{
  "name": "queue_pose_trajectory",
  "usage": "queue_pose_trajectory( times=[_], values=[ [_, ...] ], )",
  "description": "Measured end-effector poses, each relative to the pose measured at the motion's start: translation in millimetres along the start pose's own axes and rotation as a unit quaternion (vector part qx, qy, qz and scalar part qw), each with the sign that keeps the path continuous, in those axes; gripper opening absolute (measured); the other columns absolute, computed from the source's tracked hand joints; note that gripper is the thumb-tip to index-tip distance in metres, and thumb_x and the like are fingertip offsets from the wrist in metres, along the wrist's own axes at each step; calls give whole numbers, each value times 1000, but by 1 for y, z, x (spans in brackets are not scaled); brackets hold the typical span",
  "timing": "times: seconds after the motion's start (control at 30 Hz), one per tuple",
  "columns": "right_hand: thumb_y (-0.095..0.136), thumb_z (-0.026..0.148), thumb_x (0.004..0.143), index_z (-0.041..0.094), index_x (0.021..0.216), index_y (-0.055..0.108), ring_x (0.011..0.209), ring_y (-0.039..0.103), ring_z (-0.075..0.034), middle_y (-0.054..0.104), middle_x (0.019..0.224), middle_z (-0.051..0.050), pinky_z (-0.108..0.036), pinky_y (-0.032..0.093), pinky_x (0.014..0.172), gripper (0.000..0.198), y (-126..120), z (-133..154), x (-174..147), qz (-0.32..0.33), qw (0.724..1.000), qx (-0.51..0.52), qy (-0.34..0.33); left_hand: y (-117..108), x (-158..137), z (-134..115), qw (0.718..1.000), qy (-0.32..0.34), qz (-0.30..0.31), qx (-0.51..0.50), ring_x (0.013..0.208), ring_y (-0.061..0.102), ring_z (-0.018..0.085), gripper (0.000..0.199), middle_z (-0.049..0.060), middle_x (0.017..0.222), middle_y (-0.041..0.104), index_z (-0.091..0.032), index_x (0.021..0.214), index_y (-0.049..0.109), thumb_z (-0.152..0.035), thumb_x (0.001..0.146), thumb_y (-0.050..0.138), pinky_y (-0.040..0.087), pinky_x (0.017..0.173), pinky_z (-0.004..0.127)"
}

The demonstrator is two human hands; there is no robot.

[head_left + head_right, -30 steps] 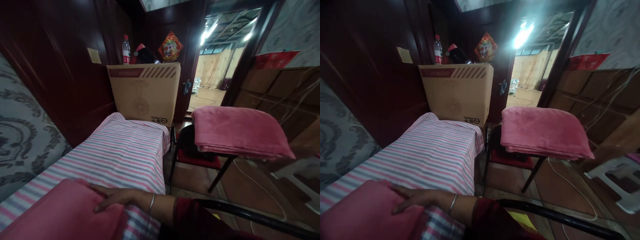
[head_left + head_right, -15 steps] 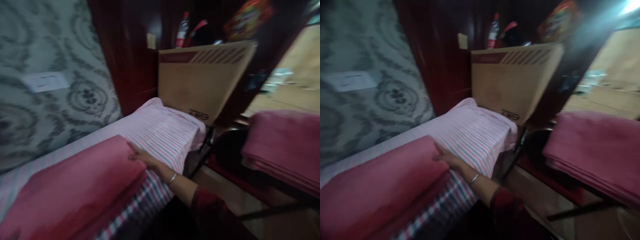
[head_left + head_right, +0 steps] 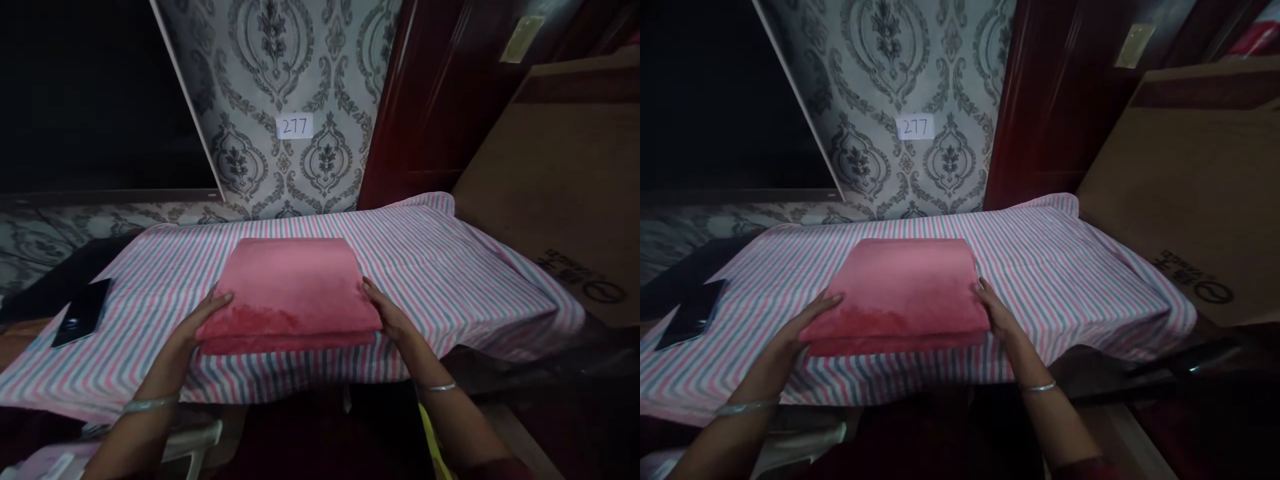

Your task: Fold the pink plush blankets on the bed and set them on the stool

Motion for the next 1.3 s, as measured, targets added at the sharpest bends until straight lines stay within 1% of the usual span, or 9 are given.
queue_pose_trajectory(
  times=[0.1,0.23,0.43,0.6,0.8,0.93,1.07,1.17,1.3],
  values=[
    [85,37,67,32,157,38,111,71,-26,66,139,-6,-40,57,94,102,17,22,1,42,998,-37,-33,6,23,-1,998,-53,5,-35,143,49,32,43,6,149,58,-24,113,74,-43,77,65,52,109,38],
    [82,26,61,31,146,55,108,70,-22,67,138,-1,-33,55,94,89,25,88,17,53,989,-106,-93,16,46,-20,987,-129,-16,-97,128,63,30,80,8,143,64,-25,145,54,-26,68,77,57,100,35],
    [80,20,61,21,121,74,106,69,-22,74,123,-5,-33,52,96,60,-23,159,34,27,984,-123,-129,77,-12,-32,967,-99,5,-236,129,63,30,98,5,154,54,-38,160,28,-40,76,79,58,101,38],
    [76,21,64,21,85,73,94,72,-27,79,94,-8,-39,57,84,21,-103,99,29,-122,991,-42,-43,142,-66,22,933,-161,98,-306,138,55,30,102,7,154,54,-36,157,36,-40,69,87,52,110,38],
    [70,35,74,26,84,65,81,73,-26,74,80,-6,-41,58,79,14,-145,46,-17,-171,983,46,-55,122,-60,56,942,-199,88,-257,133,59,31,106,10,152,55,-36,159,32,-41,69,87,55,104,41],
    [73,39,76,27,93,67,81,74,-23,76,93,-6,-42,58,87,22,-121,15,-47,-145,979,133,-60,76,-29,58,969,-196,9,-150,122,66,34,111,16,157,48,-33,163,19,-42,72,82,58,98,49],
    [76,49,74,25,95,67,79,73,-24,76,90,-7,-42,57,86,32,-73,-19,-63,-117,984,126,-41,44,36,8,998,-34,-44,-22,140,51,33,102,18,160,40,-25,162,21,-49,78,73,46,113,48],
    [80,53,71,26,101,65,74,72,-24,76,88,-6,-40,57,79,44,-40,-36,-71,-108,986,124,-33,60,95,-33,993,51,9,105,137,52,33,86,20,146,55,-15,154,40,-49,79,65,41,116,49],
    [84,57,67,29,128,54,77,73,-24,76,107,-6,-37,56,71,74,-14,-35,-76,-143,983,104,-49,122,155,-68,952,71,141,261,127,60,36,63,21,134,66,-11,124,68,-47,73,64,45,110,46]
  ],
)
Point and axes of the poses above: each hand's wrist, its own x-axis towards the middle knuckle, its own y-axis out of the palm, z = x × y, the point moved 10 cm from there along x, towards the middle knuckle
